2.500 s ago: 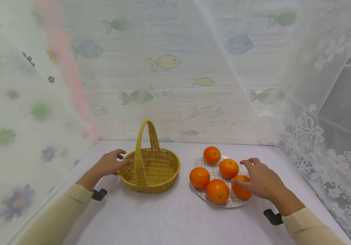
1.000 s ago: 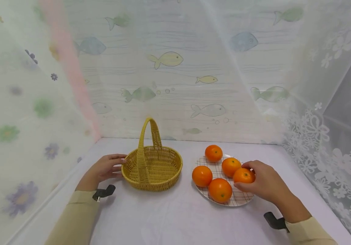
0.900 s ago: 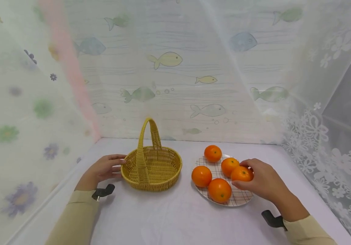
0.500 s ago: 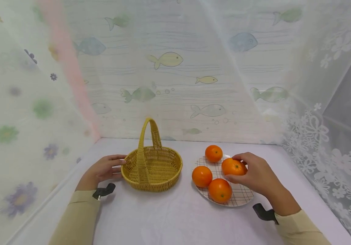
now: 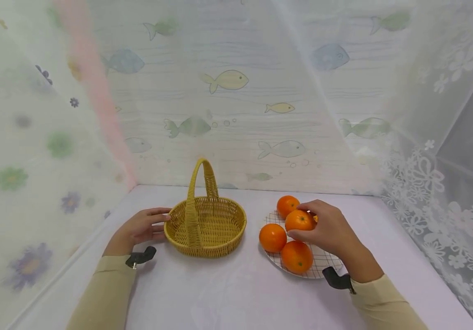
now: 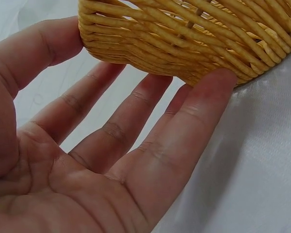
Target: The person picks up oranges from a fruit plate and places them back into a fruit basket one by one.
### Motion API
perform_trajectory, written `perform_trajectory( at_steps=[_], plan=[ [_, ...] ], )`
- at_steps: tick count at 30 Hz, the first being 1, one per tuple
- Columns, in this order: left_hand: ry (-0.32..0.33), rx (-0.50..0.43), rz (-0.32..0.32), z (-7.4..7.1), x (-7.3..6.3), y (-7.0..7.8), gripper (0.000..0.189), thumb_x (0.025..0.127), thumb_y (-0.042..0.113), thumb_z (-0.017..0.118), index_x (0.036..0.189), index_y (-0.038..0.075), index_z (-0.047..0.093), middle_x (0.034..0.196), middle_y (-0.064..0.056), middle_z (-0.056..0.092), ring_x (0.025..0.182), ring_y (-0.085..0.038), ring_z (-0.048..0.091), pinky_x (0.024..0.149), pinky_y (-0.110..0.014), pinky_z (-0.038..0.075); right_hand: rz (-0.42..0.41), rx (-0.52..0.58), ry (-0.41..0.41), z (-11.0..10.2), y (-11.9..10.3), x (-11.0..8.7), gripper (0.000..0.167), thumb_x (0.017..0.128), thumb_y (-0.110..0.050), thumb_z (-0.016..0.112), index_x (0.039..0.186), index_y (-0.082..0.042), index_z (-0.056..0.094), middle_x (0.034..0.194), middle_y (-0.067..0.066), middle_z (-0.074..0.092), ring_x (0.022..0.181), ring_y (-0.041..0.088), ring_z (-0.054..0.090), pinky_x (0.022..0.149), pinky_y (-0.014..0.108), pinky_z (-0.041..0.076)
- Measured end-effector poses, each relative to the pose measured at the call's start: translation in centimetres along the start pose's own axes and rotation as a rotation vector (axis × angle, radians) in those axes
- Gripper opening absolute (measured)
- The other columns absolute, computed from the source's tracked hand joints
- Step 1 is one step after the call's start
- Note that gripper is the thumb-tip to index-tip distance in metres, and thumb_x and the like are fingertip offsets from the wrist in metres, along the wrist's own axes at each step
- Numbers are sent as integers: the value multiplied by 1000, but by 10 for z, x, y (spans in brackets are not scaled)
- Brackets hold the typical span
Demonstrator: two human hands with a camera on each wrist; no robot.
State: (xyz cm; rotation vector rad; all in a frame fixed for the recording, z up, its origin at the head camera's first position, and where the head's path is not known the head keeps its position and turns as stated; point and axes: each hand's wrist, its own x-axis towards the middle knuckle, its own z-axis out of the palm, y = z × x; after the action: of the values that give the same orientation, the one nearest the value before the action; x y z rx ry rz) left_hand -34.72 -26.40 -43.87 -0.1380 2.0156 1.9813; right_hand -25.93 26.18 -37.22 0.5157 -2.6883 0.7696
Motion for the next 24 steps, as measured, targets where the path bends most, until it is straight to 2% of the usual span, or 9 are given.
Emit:
perform_trajectory(
  at_steps=[14,24],
  plan=[
    [6,24,2,1,-1,2,57,98,21,72,150,9,53,146,-16,57,111,-26,71,89,-46,62,-29,113,-18,19,-27,24,62,74,-55,90,123,-20,72,116,-3,72,94,16,64,76,29,59],
    [-3,10,-8,0,1,-1,56,97,19,73,149,9,54,139,-15,61,106,-26,72,87,-47,63,-7,166,-67,29,-45,37,70,76,-52,90,133,-20,68,129,0,69,105,23,68,86,41,62]
  ],
)
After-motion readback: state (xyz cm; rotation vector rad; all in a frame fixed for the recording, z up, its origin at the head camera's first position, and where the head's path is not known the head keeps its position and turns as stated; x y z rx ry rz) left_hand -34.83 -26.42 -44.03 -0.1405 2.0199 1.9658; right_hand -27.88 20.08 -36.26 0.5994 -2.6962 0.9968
